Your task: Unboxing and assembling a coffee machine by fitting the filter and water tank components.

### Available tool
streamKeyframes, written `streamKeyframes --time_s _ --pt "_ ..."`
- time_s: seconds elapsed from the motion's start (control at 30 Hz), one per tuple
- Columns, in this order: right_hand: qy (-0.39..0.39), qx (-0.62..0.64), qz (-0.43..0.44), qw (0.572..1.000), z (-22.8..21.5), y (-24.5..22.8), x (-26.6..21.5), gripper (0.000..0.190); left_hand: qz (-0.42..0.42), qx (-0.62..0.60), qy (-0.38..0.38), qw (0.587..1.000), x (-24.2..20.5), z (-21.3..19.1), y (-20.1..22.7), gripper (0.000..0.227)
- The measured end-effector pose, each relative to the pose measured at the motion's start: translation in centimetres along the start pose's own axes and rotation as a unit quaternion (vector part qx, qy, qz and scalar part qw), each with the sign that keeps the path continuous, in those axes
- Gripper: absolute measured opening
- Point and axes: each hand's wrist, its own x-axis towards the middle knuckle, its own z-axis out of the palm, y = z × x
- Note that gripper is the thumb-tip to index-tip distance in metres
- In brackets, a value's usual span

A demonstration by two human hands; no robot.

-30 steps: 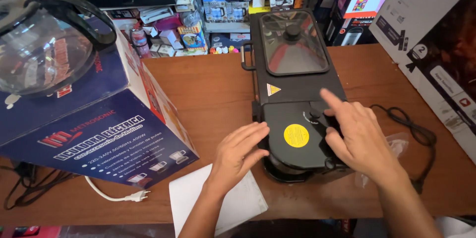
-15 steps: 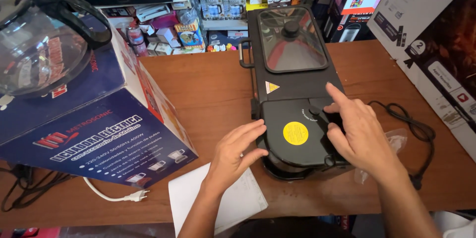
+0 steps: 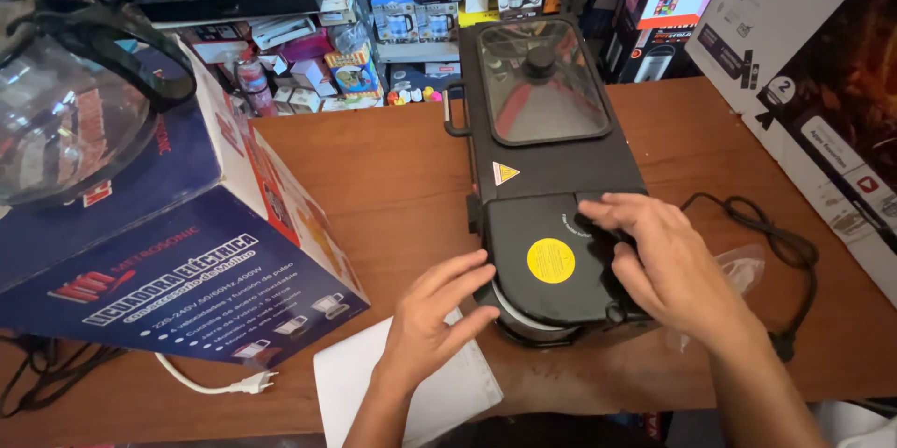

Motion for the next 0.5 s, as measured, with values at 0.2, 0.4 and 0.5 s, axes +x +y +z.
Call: streamKeyframes --time_s 0.2,0.4,0.5 --pt "-0.007 -0.008 0.016 1.000 -0.07 -0.28 0.06 0.024 0.005 -0.016 0.004 1.000 0.03 0.33 -0.32 0.039" --pt "-0.024 -0.082 -0.036 0.996 0.28 0.08 0.26 0.023 0.007 -0.008 0.009 1.000 0.10 0.36 -0.36 0.038" --pt "-0.012 -0.061 -0.041 0.997 0.16 -0.36 0.29 0.021 0.006 0.004 0.022 1.000 0.16 0.37 0.14 0.038"
